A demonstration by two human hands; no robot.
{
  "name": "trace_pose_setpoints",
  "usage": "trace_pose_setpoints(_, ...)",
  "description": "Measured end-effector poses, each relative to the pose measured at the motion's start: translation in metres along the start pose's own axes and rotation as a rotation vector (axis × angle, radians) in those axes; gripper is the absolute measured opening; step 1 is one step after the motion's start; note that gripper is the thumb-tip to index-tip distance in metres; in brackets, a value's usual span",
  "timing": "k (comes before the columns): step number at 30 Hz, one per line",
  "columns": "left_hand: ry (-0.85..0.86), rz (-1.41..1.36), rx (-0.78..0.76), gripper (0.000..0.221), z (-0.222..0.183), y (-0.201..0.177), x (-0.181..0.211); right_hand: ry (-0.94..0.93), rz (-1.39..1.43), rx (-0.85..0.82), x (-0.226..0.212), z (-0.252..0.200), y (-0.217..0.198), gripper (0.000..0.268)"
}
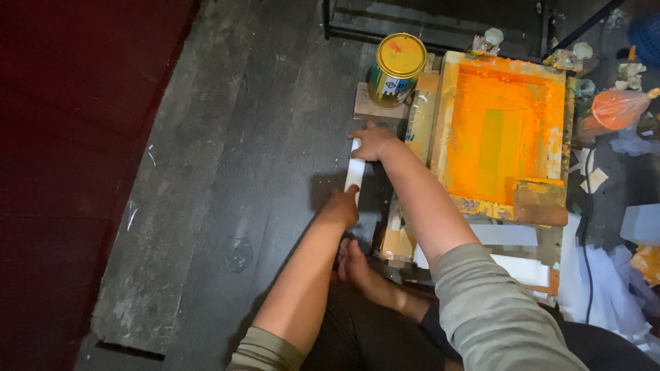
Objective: Preparing and inspecting thin translucent strips for a screen printing process on the floor of a workshop.
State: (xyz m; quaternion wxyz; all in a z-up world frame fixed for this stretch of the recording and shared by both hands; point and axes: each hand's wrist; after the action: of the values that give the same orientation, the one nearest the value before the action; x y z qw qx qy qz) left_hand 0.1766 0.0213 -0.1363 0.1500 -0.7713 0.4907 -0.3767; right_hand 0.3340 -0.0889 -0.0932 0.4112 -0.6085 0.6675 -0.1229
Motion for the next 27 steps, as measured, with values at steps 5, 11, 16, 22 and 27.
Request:
trace_pose_setpoints(5, 0.016, 0.122, -0.037, 0.066, 0.003, 0.007, 0.007, -0.058, -0.027, 0.002, 0.01, 0.014, 0.011, 0.068)
trace_pose_setpoints(11, 0.018, 0.069, -0.039, 0.059, -0.007, 0.001, 0.016, -0.103, -0.033, 0.036, 0.013, 0.019, 0.015, 0.07)
trace_pose_setpoints(16, 0.052, 0.084, -0.066, 0.053, -0.015, -0.006, 0.021, -0.109, -0.04, 0.069, 0.014, 0.023, 0.018, 0.071)
trace_pose_setpoints(22, 0.044, 0.072, -0.077, 0.057, 0.008, 0.018, 0.003, -0.069, -0.041, 0.045, 0.012, 0.024, 0.018, 0.073)
trace_pose_setpoints(27, 0.053, 0.111, -0.035, 0.063, 0.016, 0.017, 0.004, -0.046, -0.04, 0.071, -0.008, -0.005, 0.002, 0.079)
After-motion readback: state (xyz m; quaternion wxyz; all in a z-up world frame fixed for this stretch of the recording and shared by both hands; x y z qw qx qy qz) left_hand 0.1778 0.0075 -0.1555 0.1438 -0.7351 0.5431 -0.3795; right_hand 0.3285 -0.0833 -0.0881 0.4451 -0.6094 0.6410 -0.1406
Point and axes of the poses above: each hand's wrist, its own z-axis towards the middle knuckle, its own y-axis out of the palm, x = y × z, and after that the axes turned 5 degrees about z, right-handed
